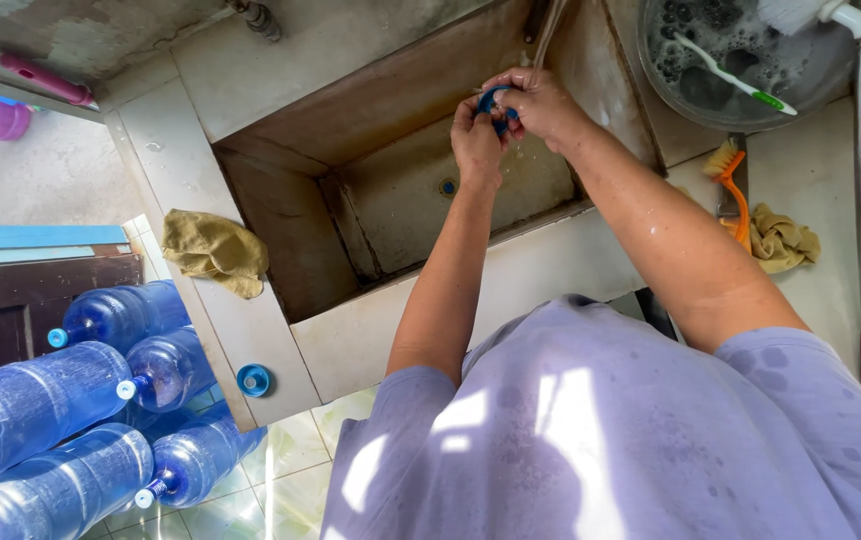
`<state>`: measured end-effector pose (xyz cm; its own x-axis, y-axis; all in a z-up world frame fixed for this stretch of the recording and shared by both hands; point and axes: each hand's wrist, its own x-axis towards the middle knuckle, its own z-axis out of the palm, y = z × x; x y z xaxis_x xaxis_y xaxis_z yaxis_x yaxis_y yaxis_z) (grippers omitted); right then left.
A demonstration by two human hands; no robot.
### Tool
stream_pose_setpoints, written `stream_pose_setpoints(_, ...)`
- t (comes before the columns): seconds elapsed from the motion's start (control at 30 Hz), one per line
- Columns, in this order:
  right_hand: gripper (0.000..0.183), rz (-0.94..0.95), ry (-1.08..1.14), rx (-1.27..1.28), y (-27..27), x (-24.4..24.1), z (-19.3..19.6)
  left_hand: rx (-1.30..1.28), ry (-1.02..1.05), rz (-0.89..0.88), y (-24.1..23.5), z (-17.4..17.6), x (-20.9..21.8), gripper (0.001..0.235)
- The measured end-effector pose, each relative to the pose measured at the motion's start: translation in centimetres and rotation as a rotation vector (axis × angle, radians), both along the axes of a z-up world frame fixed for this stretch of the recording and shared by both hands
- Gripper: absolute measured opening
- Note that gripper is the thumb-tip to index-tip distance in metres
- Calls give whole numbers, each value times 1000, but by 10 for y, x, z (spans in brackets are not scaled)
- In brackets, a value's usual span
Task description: Cleaning water jug caps and the interior of a large blue water jug using brushes and water.
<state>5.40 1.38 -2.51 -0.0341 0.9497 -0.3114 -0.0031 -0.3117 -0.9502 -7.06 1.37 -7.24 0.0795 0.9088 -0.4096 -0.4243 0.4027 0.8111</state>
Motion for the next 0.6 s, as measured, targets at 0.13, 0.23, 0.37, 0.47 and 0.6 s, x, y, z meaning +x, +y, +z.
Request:
stream_pose_setpoints(0.13,26,33,-6,-36,6,10,45,-18,-109,-67,11,-5,7,12)
stream_pose_setpoints(0.23,28,31,-94,10,-5,23,69,-55,-162,-205,20,-23,21,13)
stream_pose_setpoints(0.37,22,131,-491,443,-31,39,74,-108,-310,-288,17,-15,28,21)
stream_pose_setpoints(0.47,24,163,-720,624,-46,39,78,-145,-529,-292,7,-10,25,25)
stream_pose_setpoints(0.6,21,33,-756,719,-59,34,73,-92,-613,-289,3,-28,23,29)
